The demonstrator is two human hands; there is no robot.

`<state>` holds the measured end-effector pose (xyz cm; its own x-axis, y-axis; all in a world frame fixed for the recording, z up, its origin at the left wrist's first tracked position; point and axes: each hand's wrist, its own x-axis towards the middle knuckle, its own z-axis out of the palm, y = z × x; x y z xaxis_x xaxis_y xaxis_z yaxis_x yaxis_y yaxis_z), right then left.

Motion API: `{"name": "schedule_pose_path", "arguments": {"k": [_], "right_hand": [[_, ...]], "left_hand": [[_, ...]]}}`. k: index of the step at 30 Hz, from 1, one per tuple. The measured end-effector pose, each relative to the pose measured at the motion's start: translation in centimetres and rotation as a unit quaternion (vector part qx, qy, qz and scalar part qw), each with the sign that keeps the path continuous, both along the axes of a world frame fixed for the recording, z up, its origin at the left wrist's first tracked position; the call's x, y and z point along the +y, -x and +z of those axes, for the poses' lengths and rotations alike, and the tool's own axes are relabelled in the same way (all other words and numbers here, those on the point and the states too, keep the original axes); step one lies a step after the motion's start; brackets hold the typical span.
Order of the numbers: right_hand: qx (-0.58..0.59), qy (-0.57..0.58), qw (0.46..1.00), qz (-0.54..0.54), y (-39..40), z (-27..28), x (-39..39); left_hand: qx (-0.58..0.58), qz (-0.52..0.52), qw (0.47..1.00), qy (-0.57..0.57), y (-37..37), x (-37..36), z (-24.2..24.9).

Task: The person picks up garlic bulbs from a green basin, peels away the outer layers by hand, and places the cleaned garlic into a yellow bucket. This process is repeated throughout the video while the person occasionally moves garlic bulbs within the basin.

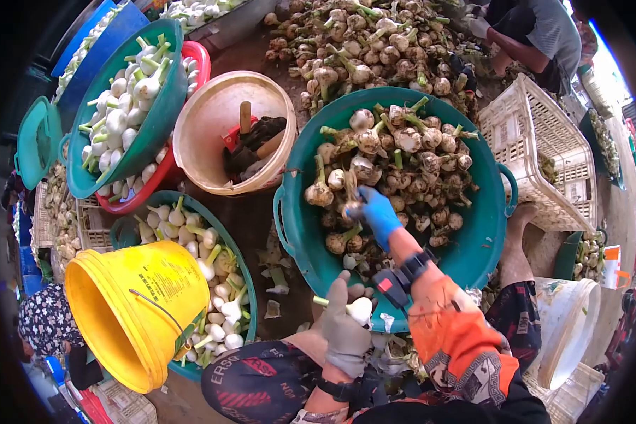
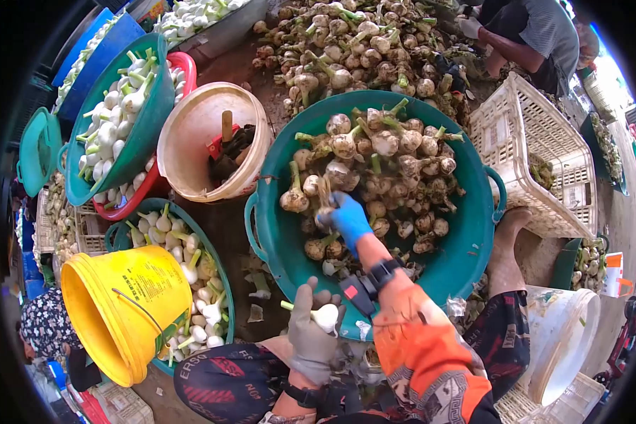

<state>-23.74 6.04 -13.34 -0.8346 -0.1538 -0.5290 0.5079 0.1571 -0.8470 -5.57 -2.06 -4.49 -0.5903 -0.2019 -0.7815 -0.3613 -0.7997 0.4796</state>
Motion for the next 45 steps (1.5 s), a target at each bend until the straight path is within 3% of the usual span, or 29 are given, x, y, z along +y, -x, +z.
{"name": "schedule_pose_path", "arguments": {"k": [1,4,6,8,10,11,13,15,18,21,24,25,26,28,29,32,35,39,42,45], "right_hand": [[-0.061,0.112,0.992,-0.016,-1.8,1.0,1.3],[-0.148,0.354,0.921,-0.065,-8.3,3.6,3.9],[-0.107,0.299,0.943,-0.096,-12.4,5.2,4.1],[-0.037,0.157,0.981,-0.108,-15.0,8.4,4.6],[-0.009,0.07,0.994,-0.089,-16.3,9.9,5.7],[-0.002,0.112,0.983,-0.144,-16.6,10.5,5.9],[0.015,0.194,0.948,-0.251,-17.2,11.6,5.6],[0.041,0.141,0.953,-0.264,-18.4,10.9,4.9],[0.071,0.11,0.956,-0.263,-19.7,11.0,4.8],[0.097,0.108,0.962,-0.229,-21.2,12.0,6.2],[0.165,0.034,0.966,-0.197,-21.9,12.8,7.2],[0.184,-0.016,0.966,-0.182,-22.1,13.4,7.5],[0.202,-0.066,0.963,-0.167,-22.2,13.9,7.7],[0.253,-0.052,0.945,-0.202,-22.4,13.1,7.7],[0.243,-0.033,0.945,-0.215,-22.5,13.2,7.7],[0.177,0.029,0.957,-0.228,-22.7,13.7,7.8],[0.105,0.098,0.972,-0.186,-23.3,13.4,8.7],[0.129,0.114,0.967,-0.188,-23.5,12.7,7.8],[0.142,0.079,0.974,-0.16,-23.3,13.5,8.2],[0.161,0.045,0.982,-0.094,-23.4,13.4,9.4]], "left_hand": [[0.004,-0.055,0.996,0.071,0.8,0.3,1.3],[0.097,-0.056,0.989,0.093,1.0,1.5,0.8],[0.189,-0.135,0.971,-0.052,0.9,0.6,1.2],[0.145,-0.125,0.98,-0.059,0.1,1.1,1.3],[0.167,-0.148,0.975,-0.002,-0.8,1.7,1.7],[0.182,-0.16,0.97,0.026,-1.1,2.1,1.8],[0.234,-0.194,0.928,0.214,-2.0,3.0,0.0],[0.257,-0.239,0.841,0.412,-2.7,3.2,-0.6],[0.309,-0.248,0.8,0.451,-3.1,3.1,0.6],[0.238,-0.215,0.937,0.141,-3.5,3.5,4.3],[0.237,-0.254,0.931,0.112,-3.8,3.3,4.9],[0.285,-0.246,0.911,0.169,-3.8,3.8,5.2],[0.249,-0.275,0.923,0.1,-3.8,3.3,5.5],[0.173,-0.328,0.928,-0.04,-3.5,1.9,5.9],[0.196,-0.329,0.924,-0.003,-4.0,2.1,5.7],[0.179,-0.291,0.939,-0.046,-4.3,2.2,5.2],[0.265,-0.279,0.906,0.177,-4.4,3.5,6.0],[0.234,-0.263,0.935,0.028,-4.9,3.2,5.2],[0.237,-0.3,0.924,0.013,-4.7,2.6,5.2],[0.255,-0.36,0.891,0.107,-4.8,2.3,4.9]]}}
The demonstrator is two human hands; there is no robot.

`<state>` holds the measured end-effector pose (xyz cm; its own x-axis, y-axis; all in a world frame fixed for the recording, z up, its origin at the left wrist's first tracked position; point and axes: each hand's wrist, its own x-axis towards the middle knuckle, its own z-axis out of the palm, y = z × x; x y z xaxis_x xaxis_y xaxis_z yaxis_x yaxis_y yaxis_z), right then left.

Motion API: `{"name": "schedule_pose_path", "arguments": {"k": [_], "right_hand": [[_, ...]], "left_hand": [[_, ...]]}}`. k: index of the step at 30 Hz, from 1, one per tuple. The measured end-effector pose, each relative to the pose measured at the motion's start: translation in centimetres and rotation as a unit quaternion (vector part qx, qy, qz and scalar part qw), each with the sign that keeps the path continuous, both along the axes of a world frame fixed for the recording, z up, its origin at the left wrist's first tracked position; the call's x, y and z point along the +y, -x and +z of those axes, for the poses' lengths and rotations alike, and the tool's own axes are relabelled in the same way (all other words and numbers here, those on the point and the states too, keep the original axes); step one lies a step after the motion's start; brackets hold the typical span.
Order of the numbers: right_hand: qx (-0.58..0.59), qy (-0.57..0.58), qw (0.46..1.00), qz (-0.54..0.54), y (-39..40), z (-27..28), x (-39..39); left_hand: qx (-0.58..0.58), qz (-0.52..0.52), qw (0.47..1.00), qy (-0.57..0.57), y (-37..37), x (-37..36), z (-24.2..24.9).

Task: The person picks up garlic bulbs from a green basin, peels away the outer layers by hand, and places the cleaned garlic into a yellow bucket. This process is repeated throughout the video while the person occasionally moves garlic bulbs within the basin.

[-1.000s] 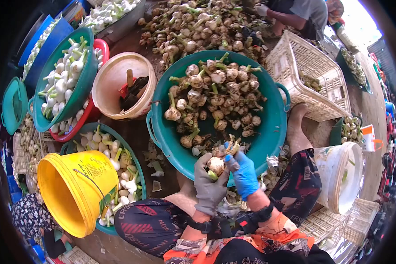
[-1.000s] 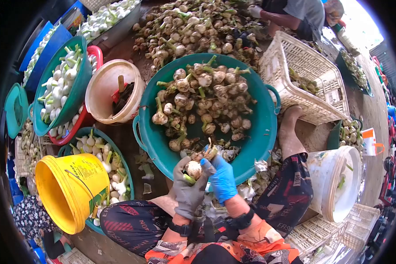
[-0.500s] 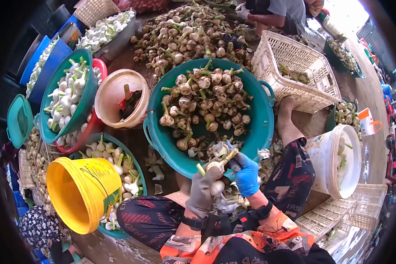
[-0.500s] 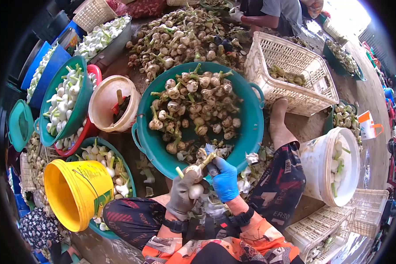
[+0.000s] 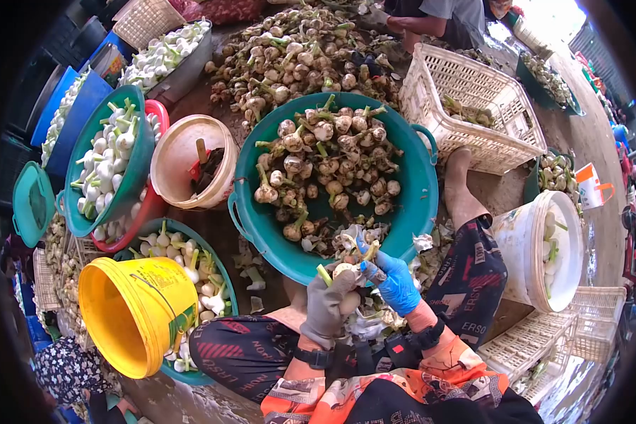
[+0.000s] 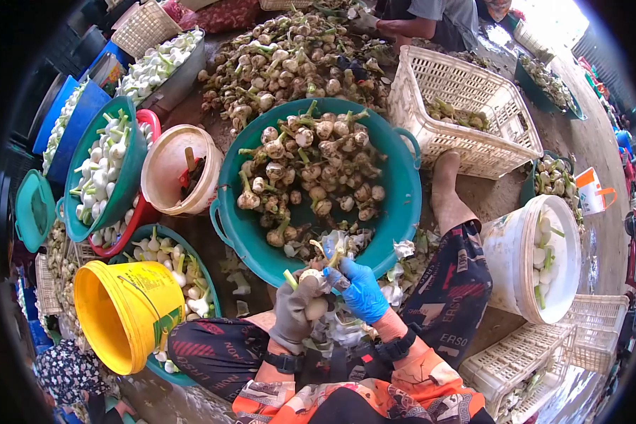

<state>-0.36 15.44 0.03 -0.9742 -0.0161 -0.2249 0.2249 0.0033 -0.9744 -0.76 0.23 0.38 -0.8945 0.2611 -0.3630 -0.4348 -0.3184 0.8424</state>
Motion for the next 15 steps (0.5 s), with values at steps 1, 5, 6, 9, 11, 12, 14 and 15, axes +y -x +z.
{"name": "schedule_pose_path", "arguments": {"k": [1,5,6,9,11,12,14,15], "right_hand": [[0.0,-0.014,1.0,0.018,0.1,0.0,0.4],[0.008,-0.031,0.999,0.018,0.1,0.1,0.7],[-0.006,-0.011,1.0,-0.017,0.1,0.1,0.5],[-0.084,0.076,0.99,-0.082,0.5,-0.2,0.4],[-0.134,0.15,0.975,-0.098,0.5,0.3,0.2],[-0.128,0.083,0.987,-0.047,0.5,0.5,0.0],[-0.144,0.047,0.986,-0.062,0.2,-0.5,-0.3],[-0.152,0.037,0.986,-0.066,0.2,-0.5,-0.3]], "left_hand": [[-0.042,0.013,0.998,-0.035,-0.1,0.0,-0.2],[-0.169,0.058,0.968,-0.175,-0.2,0.0,-0.4],[-0.19,0.07,0.957,-0.209,-0.1,-0.1,-0.4],[-0.139,0.071,0.98,-0.122,0.2,0.2,0.5],[-0.064,0.102,0.992,-0.029,0.0,1.1,0.6],[-0.043,0.095,0.994,-0.014,-0.2,1.2,0.2],[0.043,0.073,0.995,0.059,-0.3,1.4,-0.1],[0.001,0.088,0.996,0.014,-0.1,1.5,0.1]]}}
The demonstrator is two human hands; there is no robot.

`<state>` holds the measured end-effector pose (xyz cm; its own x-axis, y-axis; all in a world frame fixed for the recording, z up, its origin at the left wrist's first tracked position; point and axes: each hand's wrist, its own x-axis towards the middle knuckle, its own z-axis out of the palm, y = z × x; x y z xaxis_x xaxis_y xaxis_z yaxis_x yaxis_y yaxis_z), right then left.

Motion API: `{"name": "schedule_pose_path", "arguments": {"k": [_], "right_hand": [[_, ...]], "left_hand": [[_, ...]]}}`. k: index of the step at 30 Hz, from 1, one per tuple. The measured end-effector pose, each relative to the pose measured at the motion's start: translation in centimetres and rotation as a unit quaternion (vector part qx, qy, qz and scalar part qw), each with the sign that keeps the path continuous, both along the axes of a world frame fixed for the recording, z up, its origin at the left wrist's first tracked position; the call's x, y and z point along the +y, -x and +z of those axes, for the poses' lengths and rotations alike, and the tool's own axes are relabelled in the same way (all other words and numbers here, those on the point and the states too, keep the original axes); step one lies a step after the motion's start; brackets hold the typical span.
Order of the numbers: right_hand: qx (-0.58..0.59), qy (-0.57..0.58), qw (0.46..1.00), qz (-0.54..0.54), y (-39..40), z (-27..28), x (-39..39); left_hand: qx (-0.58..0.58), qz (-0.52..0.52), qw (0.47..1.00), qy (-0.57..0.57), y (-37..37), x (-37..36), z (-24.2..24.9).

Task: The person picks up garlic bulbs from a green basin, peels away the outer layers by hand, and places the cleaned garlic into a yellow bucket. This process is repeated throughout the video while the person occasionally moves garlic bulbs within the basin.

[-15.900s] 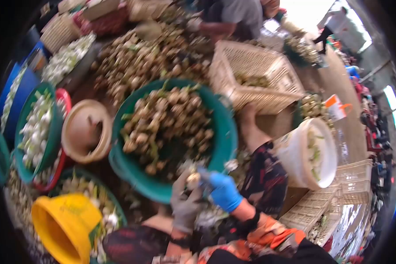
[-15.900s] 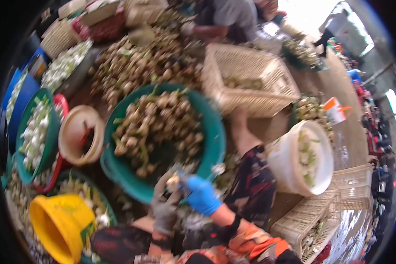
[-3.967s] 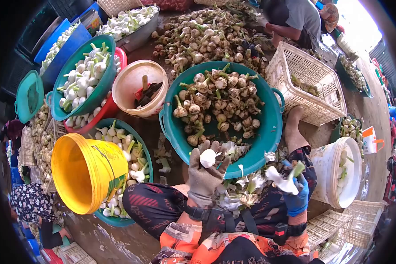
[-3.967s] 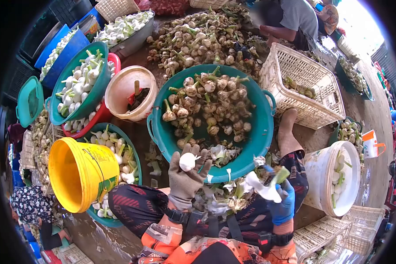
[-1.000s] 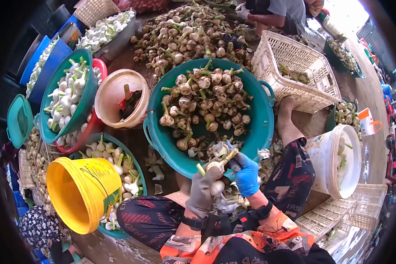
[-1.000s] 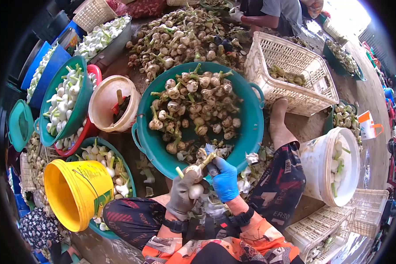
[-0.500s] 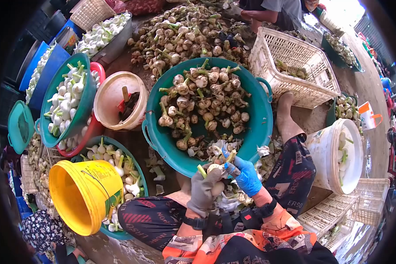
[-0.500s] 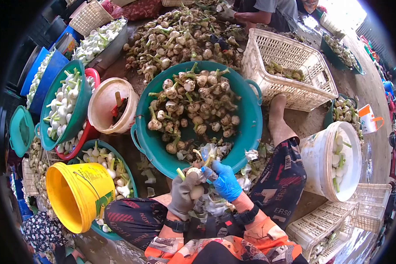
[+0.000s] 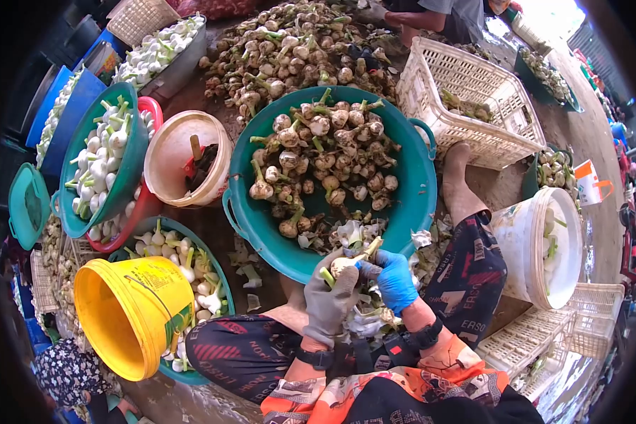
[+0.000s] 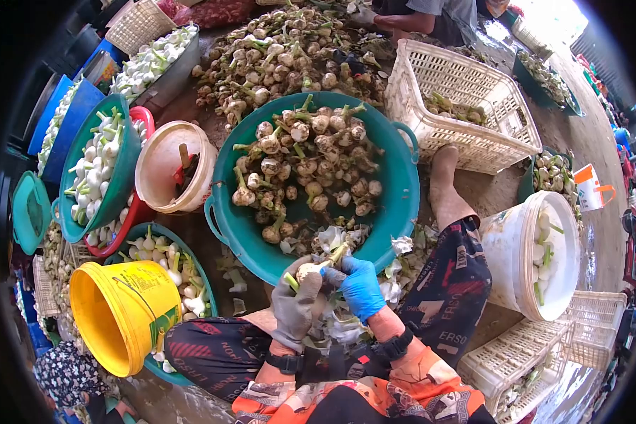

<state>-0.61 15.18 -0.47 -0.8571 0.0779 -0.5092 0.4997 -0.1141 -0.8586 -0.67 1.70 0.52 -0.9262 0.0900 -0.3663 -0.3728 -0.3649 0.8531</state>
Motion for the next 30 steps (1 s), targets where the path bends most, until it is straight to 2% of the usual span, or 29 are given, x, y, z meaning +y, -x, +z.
{"name": "schedule_pose_path", "arguments": {"k": [2,3,4,6,7,9,10,14,15,16,18,19,22,23,24,25,26,27,28,29,30], "right_hand": [[0.051,0.008,0.999,0.007,-0.3,0.1,-0.2],[0.077,0.012,0.997,0.009,-0.4,0.1,-0.2],[0.067,0.03,0.997,0.01,-0.4,0.0,0.0],[0.046,0.064,0.997,0.012,-0.3,-0.4,0.6],[0.012,0.11,0.993,-0.032,-0.1,-0.5,0.5],[0.039,0.034,0.997,-0.06,-0.4,-1.8,0.1],[0.054,-0.005,0.996,-0.074,-0.6,-2.3,0.0],[0.095,-0.225,0.97,-0.004,-1.4,-1.4,0.2],[0.118,-0.162,0.98,0.016,-1.5,-1.6,0.1],[0.091,-0.085,0.992,0.004,-1.6,-1.4,0.0],[0.035,0.069,0.997,-0.022,-1.1,0.7,-0.1],[-0.002,0.13,0.99,-0.052,-1.0,0.5,0.1],[-0.064,0.403,0.903,-0.132,-1.3,-1.0,1.8],[-0.103,0.276,0.923,-0.247,-0.5,-1.4,0.4],[-0.071,0.282,0.918,-0.27,-0.9,-5.0,1.4],[-0.057,0.144,0.966,-0.207,-1.8,-6.1,2.2],[-0.042,0.001,0.99,-0.135,-2.5,-6.5,2.7],[-0.019,-0.223,0.967,0.123,-3.3,-5.1,2.7],[0.004,-0.417,0.83,0.369,-4.5,-3.6,2.7],[-0.052,-0.386,0.8,0.457,-4.8,-1.7,2.6],[0.022,-0.349,0.853,0.387,-4.8,-1.6,3.0]], "left_hand": [[-0.077,0.034,0.992,-0.092,0.1,-0.3,0.5],[-0.165,-0.006,0.963,-0.212,0.2,-1.0,0.4],[-0.199,-0.059,0.931,-0.301,0.2,-1.5,-0.2],[-0.259,-0.162,0.829,-0.469,0.2,-2.2,-1.6],[-0.274,-0.16,0.832,-0.455,0.3,-2.2,-2.2],[-0.272,-0.081,0.928,-0.243,0.6,-0.7,-1.9],[-0.263,-0.041,0.955,-0.13,0.6,0.1,-1.7],[-0.073,-0.014,0.997,-0.034,-1.1,1.3,-0.6],[0.051,0.052,0.997,0.001,-1.3,2.1,-2.3],[0.002,0.03,0.998,-0.061,-1.8,1.4,-3.4],[-0.095,-0.018,0.978,-0.184,-0.6,-0.4,-1.1],[-0.125,-0.046,0.972,-0.195,-0.1,-1.0,-0.1],[-0.091,-0.076,0.98,-0.16,0.0,-0.7,0.5],[-0.073,-0.128,0.968,-0.203,-0.4,-1.3,-0.9],[-0.058,-0.157,0.933,-0.319,-0.7,-1.6,-0.6],[-0.082,-0.14,0.927,-0.337,-0.9,-1.7,0.1],[-0.104,-0.12,0.921,-0.355,-0.8,-1.6,1.1],[-0.046,-0.105,0.948,-0.297,-0.8,-1.7,1.7],[-0.048,-0.109,0.961,-0.249,-0.9,-1.8,1.6],[-0.045,-0.116,0.972,-0.201,-0.6,-2.0,1.3],[-0.04,-0.124,0.979,-0.155,-0.2,-2.1,0.9]]}}
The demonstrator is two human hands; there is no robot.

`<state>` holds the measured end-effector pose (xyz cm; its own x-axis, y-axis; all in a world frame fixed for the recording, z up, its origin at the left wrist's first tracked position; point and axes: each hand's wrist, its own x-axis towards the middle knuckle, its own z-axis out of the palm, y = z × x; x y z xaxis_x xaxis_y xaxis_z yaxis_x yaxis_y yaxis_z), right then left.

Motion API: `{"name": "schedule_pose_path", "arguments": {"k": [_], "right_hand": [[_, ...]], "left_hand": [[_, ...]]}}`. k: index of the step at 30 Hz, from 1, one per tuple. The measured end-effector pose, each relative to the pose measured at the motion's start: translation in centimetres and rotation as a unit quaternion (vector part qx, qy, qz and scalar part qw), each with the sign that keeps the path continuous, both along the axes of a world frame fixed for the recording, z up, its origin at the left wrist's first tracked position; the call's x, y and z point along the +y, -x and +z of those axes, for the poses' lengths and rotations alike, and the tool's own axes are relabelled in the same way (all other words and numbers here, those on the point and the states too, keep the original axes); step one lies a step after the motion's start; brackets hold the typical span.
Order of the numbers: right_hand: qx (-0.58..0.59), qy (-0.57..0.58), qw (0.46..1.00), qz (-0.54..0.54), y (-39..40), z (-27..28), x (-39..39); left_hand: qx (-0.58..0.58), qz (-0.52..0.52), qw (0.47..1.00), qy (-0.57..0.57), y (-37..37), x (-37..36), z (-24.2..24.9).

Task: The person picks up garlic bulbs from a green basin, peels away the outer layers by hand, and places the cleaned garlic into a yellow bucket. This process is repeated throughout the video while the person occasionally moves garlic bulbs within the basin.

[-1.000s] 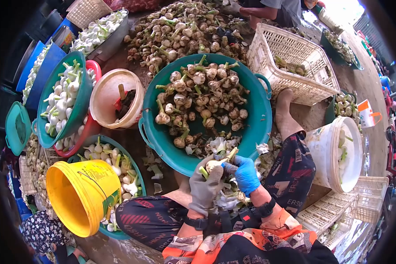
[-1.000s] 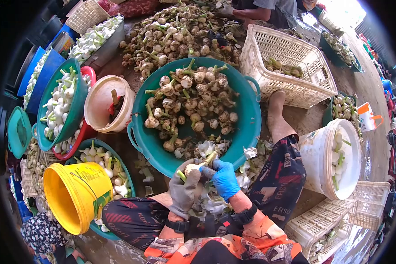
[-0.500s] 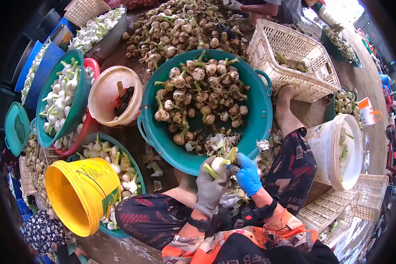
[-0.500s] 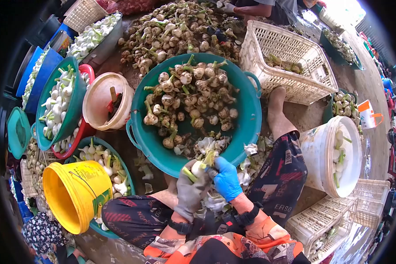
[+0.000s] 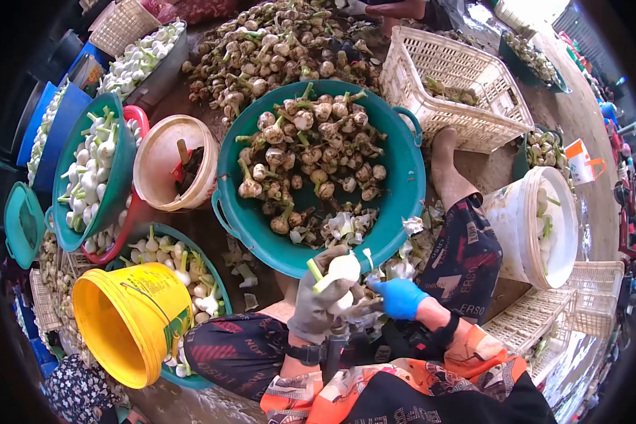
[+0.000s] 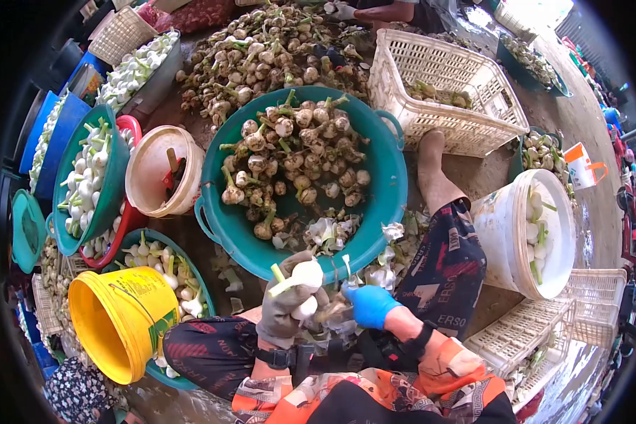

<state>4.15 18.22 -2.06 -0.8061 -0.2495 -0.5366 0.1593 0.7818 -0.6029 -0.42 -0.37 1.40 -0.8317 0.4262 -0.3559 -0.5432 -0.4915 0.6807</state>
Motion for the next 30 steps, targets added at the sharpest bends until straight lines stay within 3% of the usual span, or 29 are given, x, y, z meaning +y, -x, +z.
{"name": "schedule_pose_path", "arguments": {"k": [2,4,6,9,12,15,18,19,21,23,24,25,26,27,28,29,30], "right_hand": [[0.138,0.16,0.972,-0.099,0.2,0.2,1.4],[0.15,0.281,0.927,-0.199,2.3,3.8,0.8],[0.232,0.234,0.939,-0.101,3.6,5.0,0.1],[0.305,0.028,0.951,0.039,3.9,5.5,-0.8],[0.336,0.038,0.941,0.029,3.2,4.6,-0.9],[0.378,0.056,0.924,-0.028,3.1,4.2,-1.3],[0.15,0.243,0.92,-0.269,2.8,4.0,-1.8],[0.064,0.324,0.868,-0.37,2.6,4.3,-2.1],[0.25,0.225,0.899,-0.28,2.2,3.6,-2.0],[0.419,0.113,0.887,-0.157,2.4,3.7,-1.9],[0.418,0.1,0.896,-0.111,2.3,3.9,-1.9],[0.415,0.088,0.903,-0.063,2.1,4.0,-1.9],[0.411,0.078,0.908,-0.014,2.0,4.2,-1.9],[0.384,0.084,0.919,0.041,2.0,4.6,-1.8],[0.296,0.169,0.94,-0.015,1.8,4.7,-1.7],[0.202,0.25,0.944,-0.071,1.6,4.7,-1.4],[0.103,0.326,0.931,-0.125,1.6,5.0,-1.1]], "left_hand": [[0.025,-0.011,0.999,0.019,-0.1,0.0,-0.5],[0.027,-0.012,0.999,0.026,-0.2,0.1,-0.4],[0.006,-0.02,1.0,-0.003,0.0,0.3,-0.3],[-0.007,-0.036,0.999,-0.008,-0.1,0.3,0.1],[0.019,-0.083,0.996,0.006,-0.1,-0.4,-0.5],[0.018,-0.061,0.997,-0.044,0.1,-0.1,-0.9],[-0.041,-0.009,0.995,-0.095,0.4,0.0,-0.5],[-0.063,0.009,0.996,-0.07,0.5,0.0,0.0],[0.155,0.023,0.969,0.191,0.6,1.0,-1.2],[0.239,0.016,0.939,0.249,0.5,1.2,-0.8],[0.282,0.008,0.926,0.252,0.5,1.2,-0.2],[0.231,0.008,0.952,0.198,0.6,1.1,-0.2],[0.178,0.012,0.973,0.146,0.7,1.0,-0.2],[0.024,0.023,0.999,0.032,0.8,0.7,-0.8],[-0.129,0.037,0.987,-0.083,0.8,0.5,-1.7],[-0.034,0.018,0.999,0.006,0.5,0.4,-3.9],[-0.067,0.005,0.996,-0.058,0.4,0.1,-3.8]]}}
